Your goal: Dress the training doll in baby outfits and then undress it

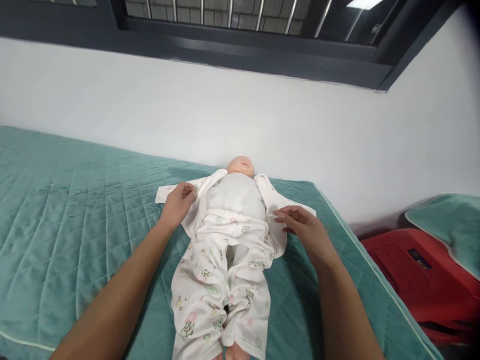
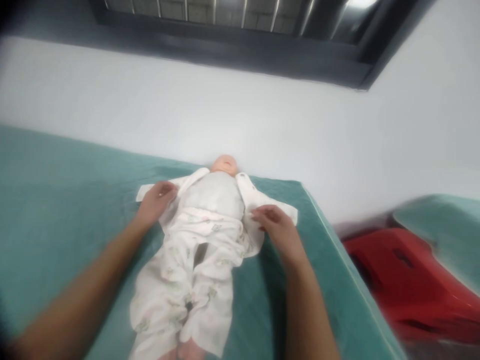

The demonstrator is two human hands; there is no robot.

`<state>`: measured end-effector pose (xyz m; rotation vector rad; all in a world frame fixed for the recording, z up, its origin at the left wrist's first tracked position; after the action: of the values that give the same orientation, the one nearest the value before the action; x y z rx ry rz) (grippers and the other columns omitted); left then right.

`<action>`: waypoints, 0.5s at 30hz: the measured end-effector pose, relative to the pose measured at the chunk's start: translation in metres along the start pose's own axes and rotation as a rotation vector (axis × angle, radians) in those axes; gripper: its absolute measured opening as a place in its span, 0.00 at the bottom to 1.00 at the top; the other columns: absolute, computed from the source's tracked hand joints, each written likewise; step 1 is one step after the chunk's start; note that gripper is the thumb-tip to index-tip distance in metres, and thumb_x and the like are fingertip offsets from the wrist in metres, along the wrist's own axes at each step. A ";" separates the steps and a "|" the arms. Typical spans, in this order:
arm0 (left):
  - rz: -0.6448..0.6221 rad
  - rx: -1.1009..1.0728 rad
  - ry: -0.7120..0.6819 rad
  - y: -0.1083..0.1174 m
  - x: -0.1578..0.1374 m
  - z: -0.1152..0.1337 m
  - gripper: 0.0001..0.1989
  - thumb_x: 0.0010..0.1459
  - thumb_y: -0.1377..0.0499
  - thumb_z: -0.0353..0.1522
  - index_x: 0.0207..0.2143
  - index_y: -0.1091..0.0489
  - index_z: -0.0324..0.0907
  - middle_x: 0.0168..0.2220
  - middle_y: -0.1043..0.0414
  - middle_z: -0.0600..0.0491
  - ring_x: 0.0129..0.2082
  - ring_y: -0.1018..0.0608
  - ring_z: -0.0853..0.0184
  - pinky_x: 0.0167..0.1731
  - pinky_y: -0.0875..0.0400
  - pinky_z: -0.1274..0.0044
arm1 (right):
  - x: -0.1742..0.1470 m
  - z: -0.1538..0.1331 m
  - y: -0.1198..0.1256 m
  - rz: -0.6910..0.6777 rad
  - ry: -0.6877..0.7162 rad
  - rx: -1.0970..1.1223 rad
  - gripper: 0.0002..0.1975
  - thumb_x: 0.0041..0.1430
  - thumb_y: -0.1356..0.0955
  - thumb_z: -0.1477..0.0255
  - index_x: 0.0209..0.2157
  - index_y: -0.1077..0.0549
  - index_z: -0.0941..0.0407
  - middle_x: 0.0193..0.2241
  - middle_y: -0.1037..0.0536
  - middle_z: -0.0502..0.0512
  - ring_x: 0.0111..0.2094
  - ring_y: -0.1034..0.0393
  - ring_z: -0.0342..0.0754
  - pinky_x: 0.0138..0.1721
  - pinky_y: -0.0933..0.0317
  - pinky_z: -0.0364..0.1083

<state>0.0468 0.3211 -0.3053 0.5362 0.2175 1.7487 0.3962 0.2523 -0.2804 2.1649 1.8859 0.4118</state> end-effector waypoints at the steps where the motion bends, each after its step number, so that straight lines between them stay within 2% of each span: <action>1: -0.013 0.116 0.006 -0.001 0.002 -0.004 0.12 0.57 0.44 0.38 0.41 0.31 0.42 0.44 0.24 0.48 0.45 0.24 0.62 0.46 0.32 0.73 | 0.003 0.003 0.010 0.133 0.008 -0.064 0.16 0.54 0.30 0.59 0.38 0.27 0.55 0.40 0.22 0.57 0.42 0.27 0.52 0.40 0.35 0.48; 3: -0.059 0.331 -0.014 -0.005 0.004 -0.008 0.14 0.59 0.45 0.40 0.41 0.29 0.42 0.45 0.24 0.46 0.46 0.25 0.59 0.47 0.33 0.71 | 0.008 0.013 0.019 0.296 -0.012 -0.251 0.15 0.53 0.31 0.60 0.37 0.28 0.55 0.38 0.22 0.57 0.40 0.28 0.52 0.42 0.36 0.50; 4: -0.087 0.424 -0.036 -0.008 0.004 -0.008 0.14 0.59 0.46 0.41 0.41 0.28 0.42 0.45 0.24 0.45 0.47 0.25 0.57 0.46 0.34 0.71 | 0.011 0.018 0.018 0.304 -0.032 -0.356 0.14 0.53 0.31 0.60 0.37 0.29 0.55 0.37 0.22 0.57 0.39 0.28 0.52 0.42 0.37 0.50; 7: -0.155 0.576 -0.055 -0.012 0.004 -0.008 0.15 0.60 0.47 0.42 0.38 0.28 0.43 0.43 0.24 0.44 0.46 0.25 0.54 0.44 0.35 0.70 | 0.017 0.032 0.008 0.212 -0.082 -0.558 0.16 0.53 0.32 0.57 0.36 0.31 0.55 0.36 0.23 0.56 0.37 0.29 0.52 0.40 0.38 0.49; 9: -0.126 0.541 -0.004 -0.008 0.003 -0.008 0.15 0.61 0.48 0.43 0.37 0.29 0.43 0.40 0.24 0.45 0.42 0.25 0.55 0.40 0.35 0.71 | 0.018 0.035 0.004 0.197 -0.085 -0.588 0.18 0.54 0.33 0.55 0.37 0.31 0.55 0.35 0.23 0.56 0.35 0.29 0.51 0.37 0.39 0.48; 11: -0.025 0.436 0.061 0.003 0.002 -0.006 0.15 0.60 0.48 0.44 0.36 0.30 0.44 0.37 0.24 0.48 0.40 0.24 0.57 0.38 0.35 0.73 | 0.018 0.035 0.004 0.218 -0.086 -0.550 0.20 0.52 0.33 0.54 0.39 0.30 0.55 0.35 0.23 0.56 0.35 0.29 0.51 0.37 0.40 0.48; 13: 0.073 0.276 0.132 0.014 0.001 -0.007 0.15 0.58 0.46 0.45 0.34 0.30 0.43 0.35 0.24 0.50 0.38 0.24 0.60 0.37 0.35 0.74 | 0.018 0.032 0.005 0.236 -0.080 -0.483 0.20 0.51 0.32 0.54 0.37 0.29 0.56 0.34 0.23 0.56 0.35 0.30 0.52 0.37 0.40 0.49; 15: 0.116 0.093 0.218 0.023 -0.001 -0.010 0.16 0.55 0.44 0.45 0.34 0.29 0.42 0.34 0.24 0.50 0.34 0.24 0.62 0.34 0.34 0.75 | 0.018 0.029 0.006 0.246 -0.065 -0.415 0.19 0.50 0.32 0.54 0.33 0.28 0.55 0.30 0.24 0.55 0.33 0.31 0.52 0.36 0.40 0.48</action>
<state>0.0222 0.3159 -0.3048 0.4320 0.4304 1.9183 0.4140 0.2692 -0.3041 2.0927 1.3544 0.7009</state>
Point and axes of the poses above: each hand's wrist, its own x-axis towards the middle knuckle, its own y-axis out of the back of the hand, z = x × y, the point moved 6 cm from there along x, towards the middle knuckle
